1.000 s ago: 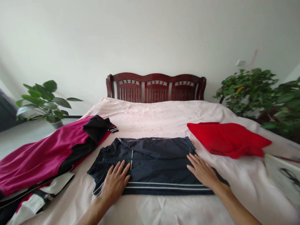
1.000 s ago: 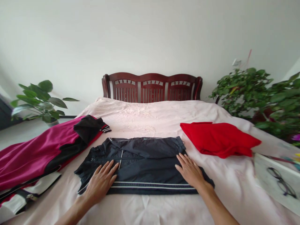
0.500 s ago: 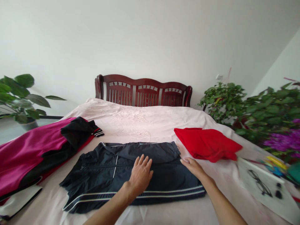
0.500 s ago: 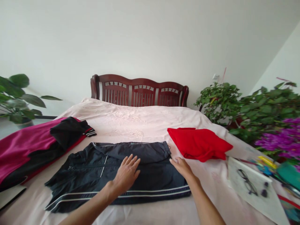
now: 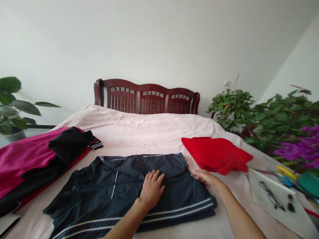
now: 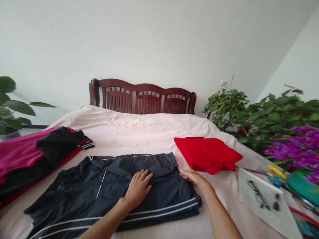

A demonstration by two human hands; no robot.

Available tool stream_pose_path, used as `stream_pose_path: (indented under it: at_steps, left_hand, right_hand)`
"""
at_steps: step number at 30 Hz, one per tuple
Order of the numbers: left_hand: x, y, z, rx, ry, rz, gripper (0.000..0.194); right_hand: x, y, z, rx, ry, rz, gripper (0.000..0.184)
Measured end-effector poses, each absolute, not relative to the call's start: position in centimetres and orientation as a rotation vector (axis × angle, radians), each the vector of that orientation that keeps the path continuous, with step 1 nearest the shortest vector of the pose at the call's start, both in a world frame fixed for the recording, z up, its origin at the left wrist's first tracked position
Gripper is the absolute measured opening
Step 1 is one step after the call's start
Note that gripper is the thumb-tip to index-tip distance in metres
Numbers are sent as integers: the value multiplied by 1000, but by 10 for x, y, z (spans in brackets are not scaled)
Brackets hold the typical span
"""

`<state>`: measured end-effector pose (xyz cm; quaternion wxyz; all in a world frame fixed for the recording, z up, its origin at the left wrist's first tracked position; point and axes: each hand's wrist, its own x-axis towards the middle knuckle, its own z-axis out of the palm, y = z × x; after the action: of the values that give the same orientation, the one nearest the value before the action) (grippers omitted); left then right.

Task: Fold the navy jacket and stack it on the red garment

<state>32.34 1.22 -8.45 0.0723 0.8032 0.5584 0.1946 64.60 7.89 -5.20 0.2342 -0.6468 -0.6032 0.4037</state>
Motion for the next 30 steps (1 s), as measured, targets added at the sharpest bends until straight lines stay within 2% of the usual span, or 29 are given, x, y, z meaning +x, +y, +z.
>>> stream_pose_path:
  at_steps: [5,12,19,25,30]
  left_hand:
    - [325,12,-82,2443,1687,590,46]
    - [322,12,-84,2466,1672,576,49]
    - [321,10,-81,2480,1607,563,50]
    - [319,8,-76,2474,1553,544,50]
    - [332,12,-65,2306,1445,577,45]
  right_hand:
    - [656,76,-50,-1704,-1623,1067,39]
    - [646,72,-53,-1682,-1525,976,43]
    - [653,48,-50,-1648,-1406,1364,53]
    - [634,61,-59,-1576,-1510,1490,39]
    - [631,56,-56,-1578,-1476,1499,40]
